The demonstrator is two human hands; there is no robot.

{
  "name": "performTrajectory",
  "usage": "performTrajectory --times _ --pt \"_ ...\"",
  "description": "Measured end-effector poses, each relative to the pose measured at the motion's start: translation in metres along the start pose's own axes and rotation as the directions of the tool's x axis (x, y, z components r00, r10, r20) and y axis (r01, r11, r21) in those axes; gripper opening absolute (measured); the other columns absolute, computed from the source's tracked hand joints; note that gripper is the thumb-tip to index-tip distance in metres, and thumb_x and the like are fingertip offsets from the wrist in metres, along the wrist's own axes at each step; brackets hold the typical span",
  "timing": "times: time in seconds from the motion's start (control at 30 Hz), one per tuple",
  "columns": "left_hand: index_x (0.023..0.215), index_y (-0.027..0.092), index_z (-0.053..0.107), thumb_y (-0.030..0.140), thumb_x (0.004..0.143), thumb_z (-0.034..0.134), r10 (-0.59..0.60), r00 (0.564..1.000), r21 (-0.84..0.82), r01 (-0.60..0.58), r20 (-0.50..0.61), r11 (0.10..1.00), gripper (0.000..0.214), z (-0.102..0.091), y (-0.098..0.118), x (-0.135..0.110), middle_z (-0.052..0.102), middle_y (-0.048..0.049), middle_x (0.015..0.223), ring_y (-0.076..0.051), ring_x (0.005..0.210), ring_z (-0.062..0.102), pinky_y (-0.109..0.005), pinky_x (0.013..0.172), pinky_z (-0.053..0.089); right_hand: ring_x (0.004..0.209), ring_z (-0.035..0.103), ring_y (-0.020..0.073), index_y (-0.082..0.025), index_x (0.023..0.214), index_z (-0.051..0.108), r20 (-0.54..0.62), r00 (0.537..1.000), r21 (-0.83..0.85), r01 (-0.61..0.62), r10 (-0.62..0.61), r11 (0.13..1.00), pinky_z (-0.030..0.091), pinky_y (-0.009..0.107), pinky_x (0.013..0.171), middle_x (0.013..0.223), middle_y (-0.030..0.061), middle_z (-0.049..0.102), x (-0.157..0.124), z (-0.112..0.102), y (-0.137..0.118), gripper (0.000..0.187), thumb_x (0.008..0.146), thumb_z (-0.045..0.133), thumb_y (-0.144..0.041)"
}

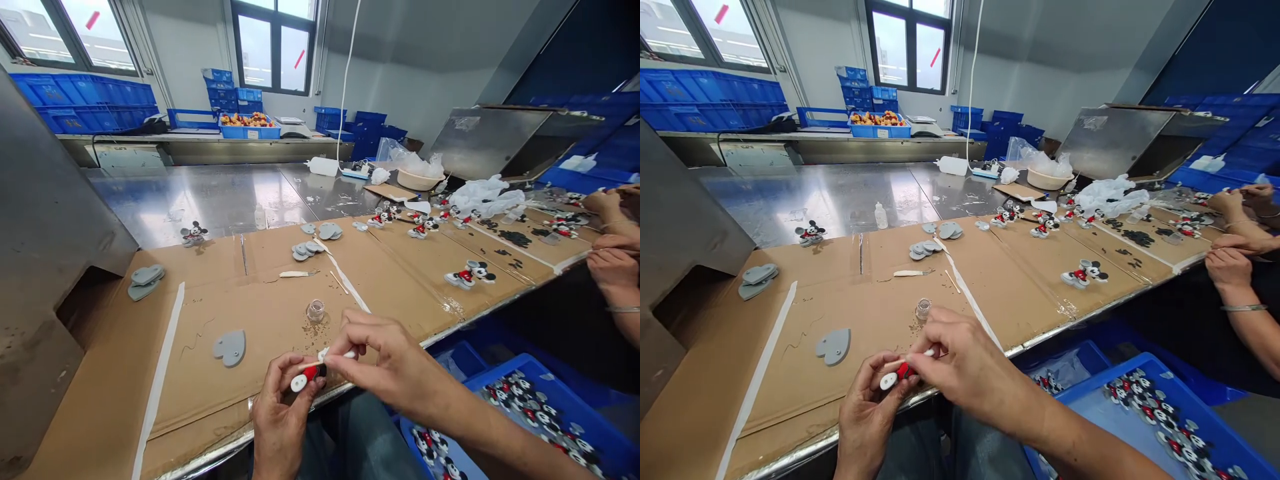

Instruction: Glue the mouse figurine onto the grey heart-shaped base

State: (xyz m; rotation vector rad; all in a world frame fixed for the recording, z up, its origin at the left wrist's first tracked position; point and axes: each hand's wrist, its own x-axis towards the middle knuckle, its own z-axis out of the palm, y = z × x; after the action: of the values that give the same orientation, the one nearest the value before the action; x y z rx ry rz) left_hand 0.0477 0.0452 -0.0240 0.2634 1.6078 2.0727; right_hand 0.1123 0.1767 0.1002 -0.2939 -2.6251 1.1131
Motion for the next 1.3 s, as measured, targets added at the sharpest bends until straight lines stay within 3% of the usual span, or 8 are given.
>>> performTrajectory --times 0.13,0.23,0.43,0.6,0.83,1.07,1.17,1.3 --pt "0.094 0.023 0.058 0.043 0.061 0.081 -0.034 0.999 0.014 0.034 -0.03 0.999 0.045 0.002 -0.002 0.001 0.076 -0.0018 0.093 -0.015 0.092 0.069 -0.02 0.084 0.052 0.061 0.049 0.0089 -0.015 0.063 0.065 -0.187 0.981 0.002 -0.05 0.05 0.999 0.037 0.019 0.058 0.063 -0.0022 0.055 0.015 -0.01 0.024 0.016 0.079 0.064 -0.011" --pt "0.093 0.023 0.058 0.047 0.058 0.082 0.004 0.998 0.05 -0.001 -0.062 0.999 0.049 0.002 -0.007 0.003 0.077 -0.0006 0.088 -0.013 0.088 0.07 -0.014 0.081 0.051 0.058 0.049 0.009 -0.015 0.061 0.065 -0.268 0.958 -0.059 -0.117 0.097 0.991 0.036 0.02 0.056 0.062 -0.0019 0.054 0.028 -0.011 0.048 0.016 0.077 0.065 -0.011" --pt "0.092 0.025 0.059 0.055 0.059 0.08 0.129 0.987 0.112 -0.118 -0.094 0.987 0.049 0.001 -0.02 0.008 0.077 0.0024 0.085 -0.01 0.084 0.07 -0.01 0.081 0.049 0.061 0.052 0.0104 -0.015 0.062 0.063 -0.266 0.961 -0.22 -0.134 0.073 0.966 0.037 0.021 0.059 0.066 -0.0002 0.059 0.039 -0.004 0.07 0.017 0.077 0.063 -0.007" --pt "0.091 0.026 0.06 0.058 0.059 0.078 0.155 0.982 0.138 -0.14 -0.107 0.981 0.049 0.0 -0.025 0.009 0.077 0.003 0.085 -0.01 0.085 0.07 -0.009 0.08 0.048 0.062 0.052 0.0107 -0.015 0.062 0.061 -0.262 0.962 -0.257 -0.147 0.078 0.955 0.036 0.022 0.06 0.066 -0.0001 0.06 0.041 0.002 0.076 0.017 0.076 0.061 -0.004" --pt "0.093 0.025 0.059 0.055 0.06 0.079 0.126 0.989 0.117 -0.116 -0.082 0.986 0.049 -0.003 -0.027 0.01 0.077 0.0013 0.086 -0.013 0.088 0.07 -0.012 0.082 0.049 0.061 0.051 0.0109 -0.014 0.06 0.062 -0.233 0.961 -0.167 -0.192 0.151 0.967 0.036 0.022 0.059 0.065 0.0001 0.059 0.04 0.0 0.074 0.018 0.076 0.061 -0.008" --pt "0.094 0.024 0.059 0.046 0.061 0.08 0.012 0.999 0.083 -0.009 -0.036 0.996 0.045 -0.002 -0.013 0.006 0.076 -0.0011 0.092 -0.014 0.092 0.069 -0.016 0.084 0.05 0.061 0.047 0.0106 -0.014 0.061 0.065 -0.129 0.941 0.23 -0.278 0.312 0.933 0.036 0.023 0.06 0.061 -0.0019 0.056 0.034 -0.003 0.064 0.015 0.073 0.068 -0.023" --pt "0.096 0.023 0.059 0.043 0.063 0.08 -0.015 1.0 0.062 0.016 -0.019 0.998 0.044 -0.001 -0.009 0.004 0.076 -0.0025 0.095 -0.017 0.094 0.069 -0.022 0.086 0.052 0.062 0.046 0.0099 -0.014 0.064 0.067 -0.04 0.962 0.275 -0.248 0.269 0.929 0.035 0.023 0.06 0.065 -0.0024 0.054 0.022 -0.004 0.045 0.015 0.073 0.07 -0.026" --pt "0.097 0.022 0.059 0.041 0.063 0.08 -0.019 1.0 0.057 0.018 0.013 0.998 0.044 -0.006 -0.01 0.007 0.075 -0.0042 0.095 -0.02 0.092 0.07 -0.027 0.085 0.055 0.064 0.048 0.0096 -0.016 0.067 0.07 0.08 0.983 0.214 -0.179 0.165 0.96 0.036 0.022 0.059 0.067 -0.0024 0.053 0.007 -0.001 0.019 0.011 0.077 0.069 -0.021"
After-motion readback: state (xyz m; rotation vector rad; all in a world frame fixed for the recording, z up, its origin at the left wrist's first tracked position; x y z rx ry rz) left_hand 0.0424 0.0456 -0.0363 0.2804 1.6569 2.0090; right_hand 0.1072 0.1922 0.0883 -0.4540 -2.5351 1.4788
